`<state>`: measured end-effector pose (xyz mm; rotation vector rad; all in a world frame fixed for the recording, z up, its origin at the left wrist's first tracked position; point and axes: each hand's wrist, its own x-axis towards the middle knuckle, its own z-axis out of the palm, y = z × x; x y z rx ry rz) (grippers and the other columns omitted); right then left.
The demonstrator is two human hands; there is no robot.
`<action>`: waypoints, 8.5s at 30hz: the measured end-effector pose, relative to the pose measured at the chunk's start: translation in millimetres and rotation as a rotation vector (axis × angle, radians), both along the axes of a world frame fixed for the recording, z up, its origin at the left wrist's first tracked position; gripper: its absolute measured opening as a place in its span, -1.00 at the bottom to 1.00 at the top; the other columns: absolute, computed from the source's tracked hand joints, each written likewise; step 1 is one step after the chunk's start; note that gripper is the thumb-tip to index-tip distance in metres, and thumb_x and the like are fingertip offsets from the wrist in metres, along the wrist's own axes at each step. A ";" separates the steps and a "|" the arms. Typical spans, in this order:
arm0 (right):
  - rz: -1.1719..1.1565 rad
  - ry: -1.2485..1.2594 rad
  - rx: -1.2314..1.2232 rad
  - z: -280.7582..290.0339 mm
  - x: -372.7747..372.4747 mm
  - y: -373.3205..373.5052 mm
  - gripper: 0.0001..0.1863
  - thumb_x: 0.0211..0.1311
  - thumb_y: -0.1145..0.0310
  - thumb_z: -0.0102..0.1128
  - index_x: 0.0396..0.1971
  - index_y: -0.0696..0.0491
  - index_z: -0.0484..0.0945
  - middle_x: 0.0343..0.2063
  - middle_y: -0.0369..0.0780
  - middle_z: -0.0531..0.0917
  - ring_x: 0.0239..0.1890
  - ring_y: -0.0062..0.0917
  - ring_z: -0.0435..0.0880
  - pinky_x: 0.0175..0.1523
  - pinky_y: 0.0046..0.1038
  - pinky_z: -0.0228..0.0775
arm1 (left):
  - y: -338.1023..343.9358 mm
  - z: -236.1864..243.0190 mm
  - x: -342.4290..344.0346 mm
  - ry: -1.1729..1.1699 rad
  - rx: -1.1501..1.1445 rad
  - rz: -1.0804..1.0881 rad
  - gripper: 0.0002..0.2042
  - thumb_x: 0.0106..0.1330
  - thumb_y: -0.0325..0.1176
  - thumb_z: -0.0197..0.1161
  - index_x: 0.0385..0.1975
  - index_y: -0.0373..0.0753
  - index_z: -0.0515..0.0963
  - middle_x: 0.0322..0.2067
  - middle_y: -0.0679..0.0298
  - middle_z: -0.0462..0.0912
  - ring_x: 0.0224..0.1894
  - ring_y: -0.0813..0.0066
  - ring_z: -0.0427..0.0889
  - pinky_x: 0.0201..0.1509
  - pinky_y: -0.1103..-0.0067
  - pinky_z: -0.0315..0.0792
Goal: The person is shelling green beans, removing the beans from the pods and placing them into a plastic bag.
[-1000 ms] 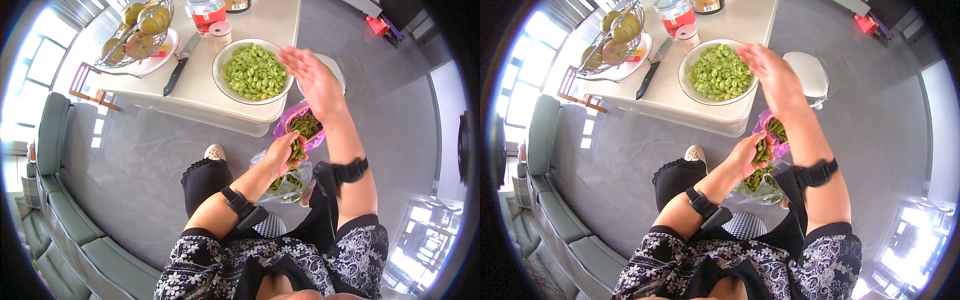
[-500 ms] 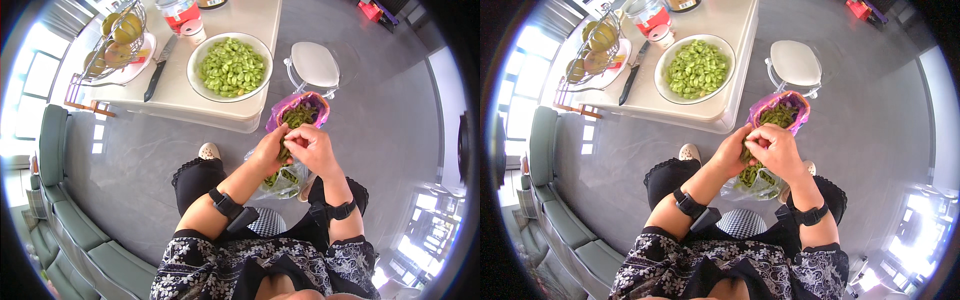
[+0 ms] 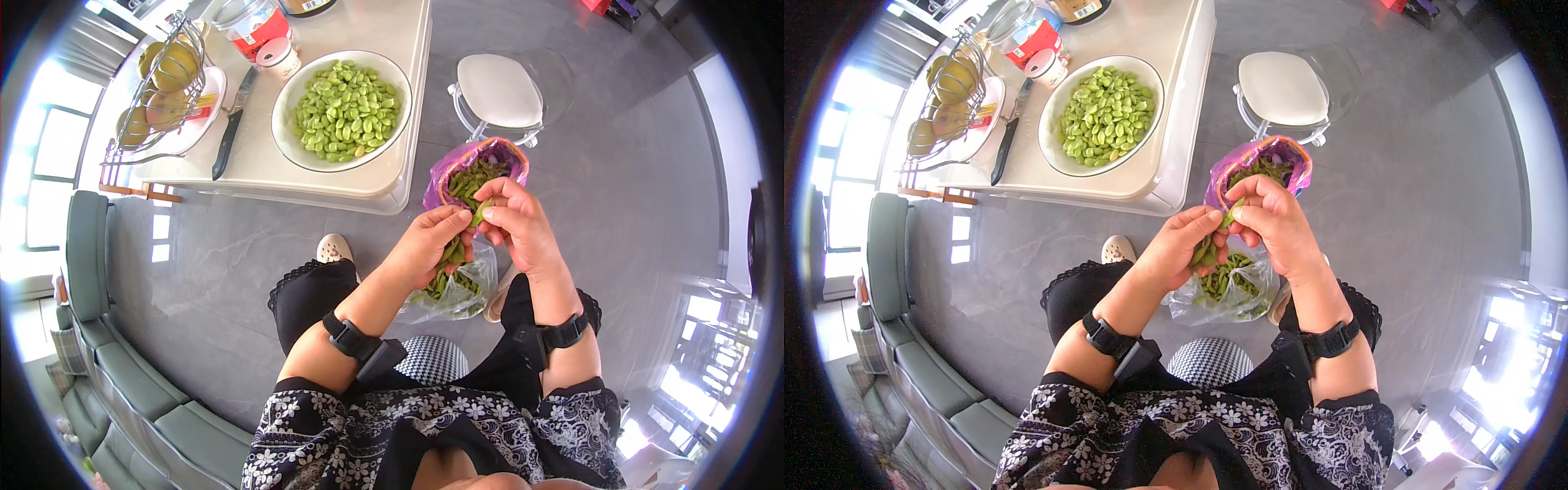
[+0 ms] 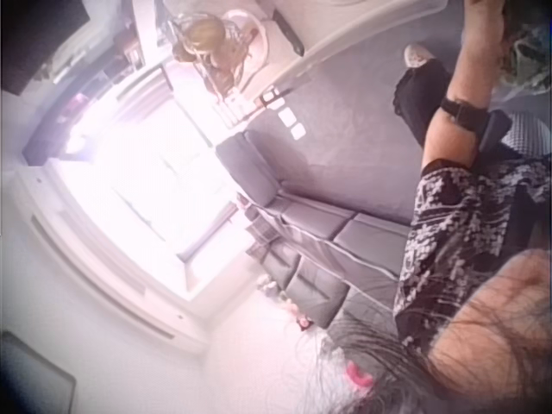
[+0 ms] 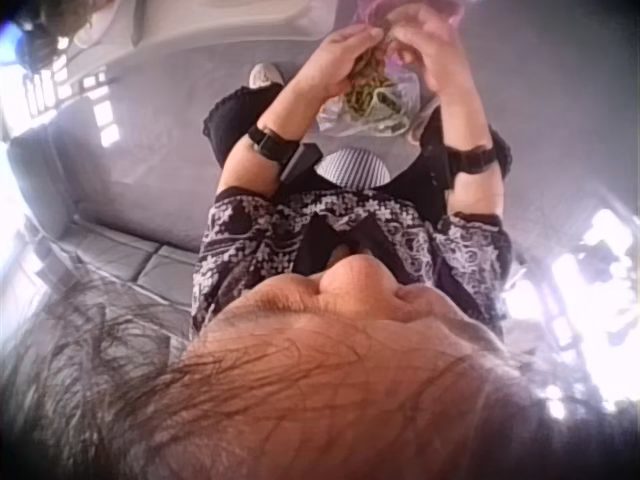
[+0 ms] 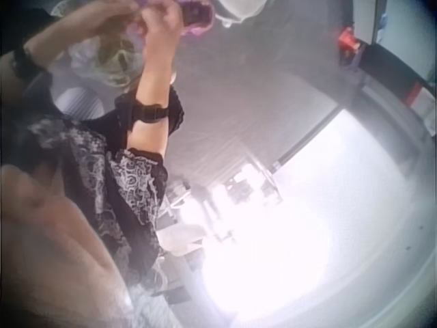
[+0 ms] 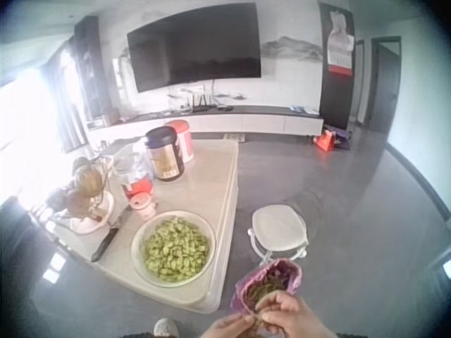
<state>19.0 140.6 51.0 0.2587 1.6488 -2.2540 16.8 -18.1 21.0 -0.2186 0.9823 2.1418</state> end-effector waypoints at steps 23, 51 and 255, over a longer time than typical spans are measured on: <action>-0.045 0.148 0.023 -13.6 6.5 -13.1 -0.84 -0.10 0.68 -0.15 -0.49 0.18 0.40 -0.52 -0.24 0.55 -0.57 -0.71 0.47 -0.43 -0.68 0.34 | -0.3 -5.6 2.6 0.009 0.070 0.046 -0.85 0.25 -0.29 0.02 -0.49 -0.21 0.38 -0.59 0.35 0.41 -0.61 0.58 0.44 -0.75 0.73 0.15; 0.129 -0.133 0.029 -6.2 -0.3 0.0 -0.85 -0.11 0.53 -0.02 -0.43 0.11 0.37 -0.65 -0.29 0.47 -0.74 -0.72 0.39 -0.67 -0.71 0.16 | 0.8 3.1 -3.1 0.310 -0.491 -0.102 -0.77 0.29 -0.24 -0.06 -0.43 -0.26 0.44 -0.67 0.40 0.38 -0.72 0.71 0.36 -0.76 0.76 0.20; -0.045 -0.226 -0.212 -34.0 -1.2 0.7 -0.85 -0.04 0.59 -0.01 -0.41 0.11 0.45 -0.54 -0.26 0.51 -0.53 -0.61 0.48 -0.48 -0.63 0.26 | 8.4 -16.0 -0.7 0.743 -0.874 0.205 -0.91 0.05 -0.47 0.15 -0.49 -0.34 0.50 -0.63 0.19 0.50 -0.60 0.52 0.47 -0.51 0.62 0.34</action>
